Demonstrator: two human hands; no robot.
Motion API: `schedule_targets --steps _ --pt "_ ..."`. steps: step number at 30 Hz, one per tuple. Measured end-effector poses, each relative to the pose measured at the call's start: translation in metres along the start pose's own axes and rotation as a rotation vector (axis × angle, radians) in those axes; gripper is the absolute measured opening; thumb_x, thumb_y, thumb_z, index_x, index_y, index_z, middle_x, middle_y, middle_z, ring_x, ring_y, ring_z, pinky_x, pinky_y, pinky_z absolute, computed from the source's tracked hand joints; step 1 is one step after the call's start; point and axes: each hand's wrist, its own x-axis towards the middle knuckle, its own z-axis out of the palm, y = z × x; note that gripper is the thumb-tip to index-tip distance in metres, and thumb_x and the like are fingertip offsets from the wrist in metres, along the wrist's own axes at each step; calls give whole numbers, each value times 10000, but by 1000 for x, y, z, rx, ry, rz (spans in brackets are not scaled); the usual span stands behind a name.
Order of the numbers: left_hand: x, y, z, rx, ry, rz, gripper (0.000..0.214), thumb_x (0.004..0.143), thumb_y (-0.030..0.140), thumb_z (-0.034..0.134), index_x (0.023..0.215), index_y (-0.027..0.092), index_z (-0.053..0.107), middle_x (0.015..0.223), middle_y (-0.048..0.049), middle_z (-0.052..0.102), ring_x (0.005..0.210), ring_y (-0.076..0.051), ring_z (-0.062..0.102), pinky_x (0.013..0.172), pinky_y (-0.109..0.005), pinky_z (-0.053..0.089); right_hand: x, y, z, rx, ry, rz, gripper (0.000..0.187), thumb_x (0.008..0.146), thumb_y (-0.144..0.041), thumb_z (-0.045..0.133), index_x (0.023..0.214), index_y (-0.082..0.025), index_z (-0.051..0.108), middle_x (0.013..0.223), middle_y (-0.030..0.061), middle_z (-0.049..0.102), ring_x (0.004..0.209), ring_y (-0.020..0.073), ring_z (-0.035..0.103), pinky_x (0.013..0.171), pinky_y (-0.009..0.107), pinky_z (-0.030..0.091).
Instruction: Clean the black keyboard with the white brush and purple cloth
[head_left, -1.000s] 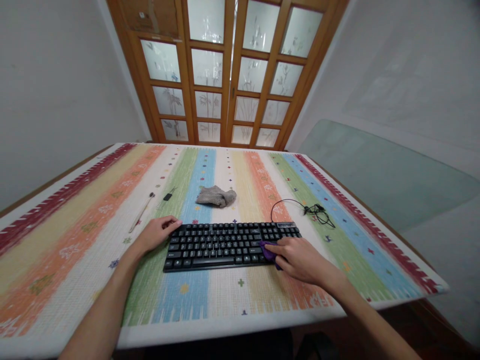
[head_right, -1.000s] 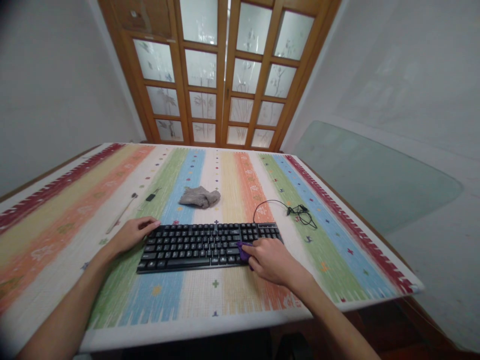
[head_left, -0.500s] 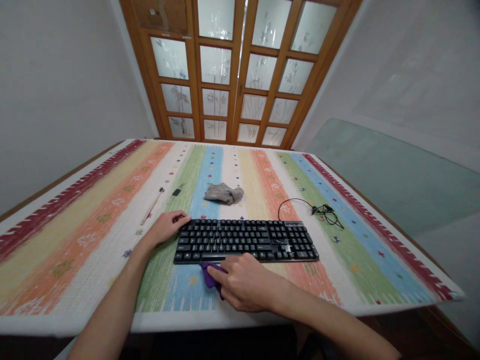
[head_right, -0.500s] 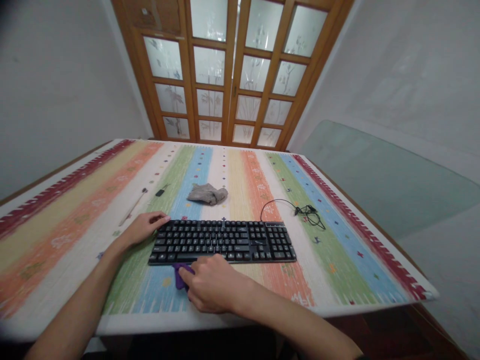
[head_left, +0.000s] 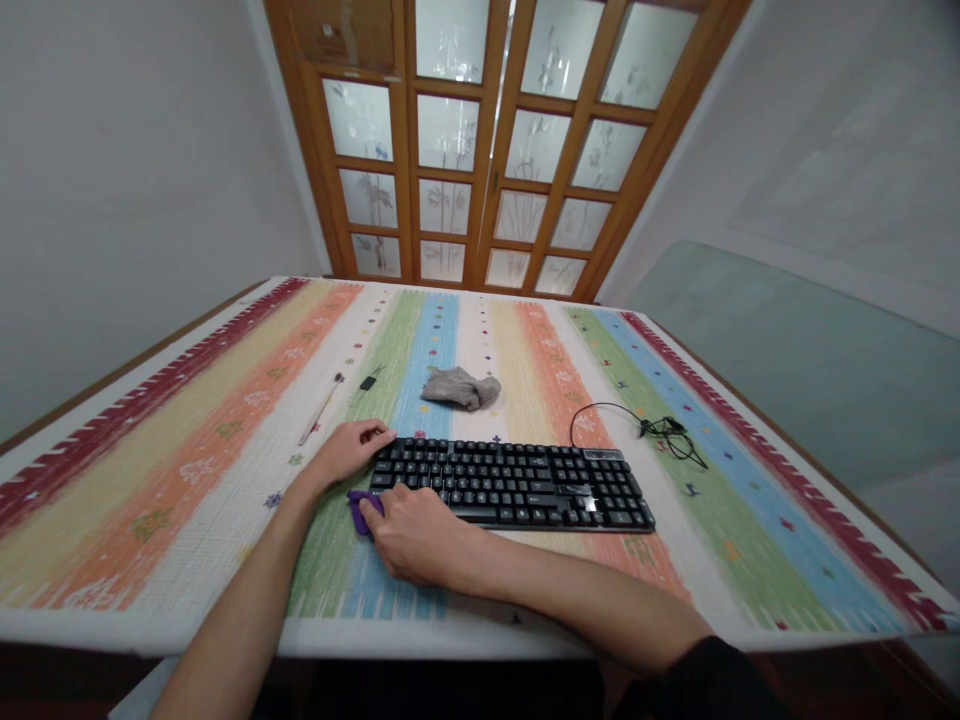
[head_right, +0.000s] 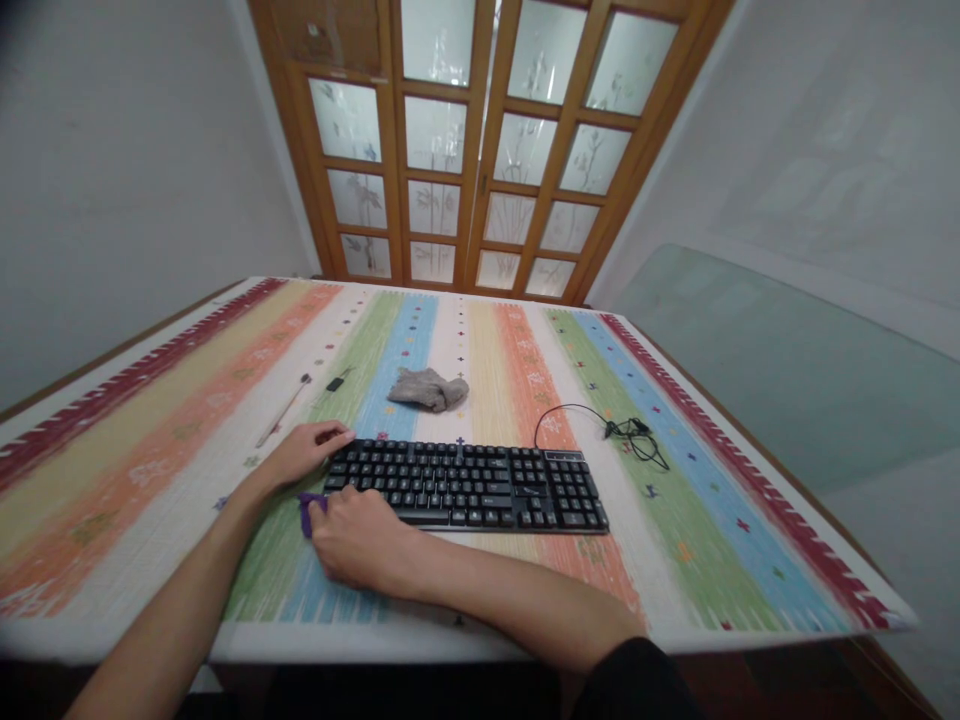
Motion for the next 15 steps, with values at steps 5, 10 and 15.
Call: schedule_targets --steps 5,10,15 --pt "-1 0 0 -8 1 -1 480 805 627 502 788 189 697 718 -31 709 696 -221 624 688 -309 454 -1 1 11 -9 9 8 246 960 -178 399 1138 -85 541 913 139 667 775 245 649 536 317 504" --pt "-1 1 0 -11 -3 -5 476 803 625 507 788 188 694 706 -30 703 700 -224 629 695 -311 452 -7 2 11 -20 -16 15 229 954 -184 432 1113 -68 547 883 154 665 765 242 644 558 323 500" --pt "0 -1 0 -7 -3 2 478 806 622 504 788 187 701 723 -31 706 702 -221 624 702 -311 455 -15 1 14 -37 -17 40 233 942 -175 457 1135 -72 539 886 149 663 762 247 637 532 323 488"
